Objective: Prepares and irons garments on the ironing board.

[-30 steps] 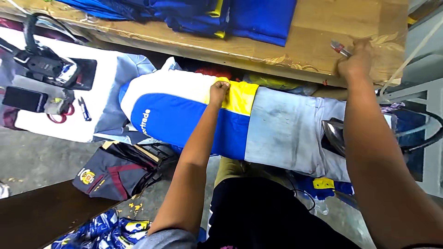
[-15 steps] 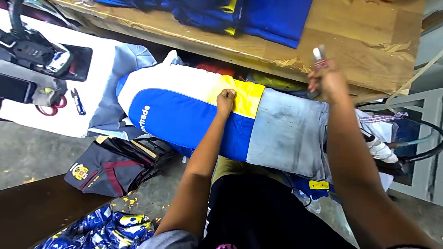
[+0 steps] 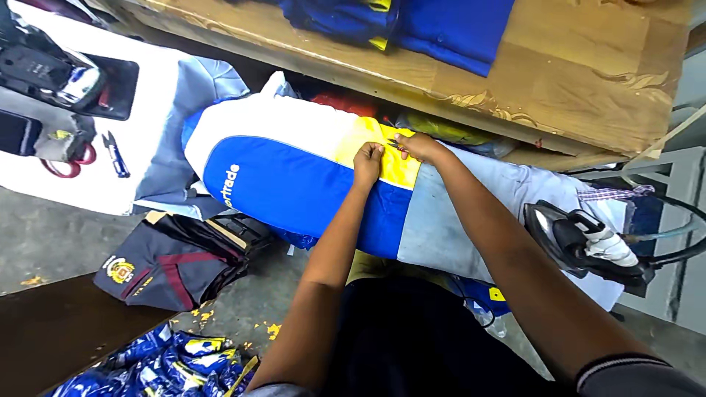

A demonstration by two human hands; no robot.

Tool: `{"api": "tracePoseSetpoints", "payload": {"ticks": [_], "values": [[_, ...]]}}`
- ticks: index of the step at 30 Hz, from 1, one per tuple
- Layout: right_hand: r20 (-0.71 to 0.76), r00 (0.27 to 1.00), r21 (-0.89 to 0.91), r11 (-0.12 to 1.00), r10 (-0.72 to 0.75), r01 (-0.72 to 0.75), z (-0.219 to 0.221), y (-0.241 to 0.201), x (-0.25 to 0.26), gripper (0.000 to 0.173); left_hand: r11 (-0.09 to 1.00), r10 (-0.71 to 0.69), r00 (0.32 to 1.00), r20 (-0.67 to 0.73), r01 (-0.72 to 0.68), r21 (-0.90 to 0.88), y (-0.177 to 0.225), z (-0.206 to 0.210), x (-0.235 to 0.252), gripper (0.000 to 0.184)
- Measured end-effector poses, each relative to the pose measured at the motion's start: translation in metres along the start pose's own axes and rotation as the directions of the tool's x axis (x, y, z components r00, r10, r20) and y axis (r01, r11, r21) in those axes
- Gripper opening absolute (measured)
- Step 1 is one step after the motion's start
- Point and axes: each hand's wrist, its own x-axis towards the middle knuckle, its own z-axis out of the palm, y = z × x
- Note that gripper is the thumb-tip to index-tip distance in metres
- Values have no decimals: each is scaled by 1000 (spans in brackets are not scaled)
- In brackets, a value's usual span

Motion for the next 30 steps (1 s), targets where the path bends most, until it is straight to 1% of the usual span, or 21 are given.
{"api": "tracePoseSetpoints", "payload": {"ticks": [2,8,10,13,17,21,25,30], "values": [[24,1000,-2,1000,-4,4,-1,-3,5,65,1000,2,1000,-1,-2,-6,-1,0,1,21],[25,1000,59,998,1,-3,-2,-1,11,62,1000,-10,999,35,10,20,1,-3,1,21],[25,1000,31,1000,-3,3,-3,-2,8,60,1000,-8,999,40,7,22,1,-4,2,21],[25,999,-34,999,-32,32,-4,-3,11,64,999,-20,999,43,19,32,2,-4,2,21],[15,998,-63,996,-59,60,-7,-1,19,66,998,-29,998,50,27,48,5,-5,2,22],[13,998,-32,998,-54,54,-10,0,20,63,996,-40,997,64,35,80,8,-6,1,25],[19,999,18,999,-46,45,-10,2,24,57,996,-39,997,63,34,78,8,-5,1,24],[38,996,48,996,-81,80,-11,6,29,50,997,-30,997,71,25,79,5,-5,2,22]]}}
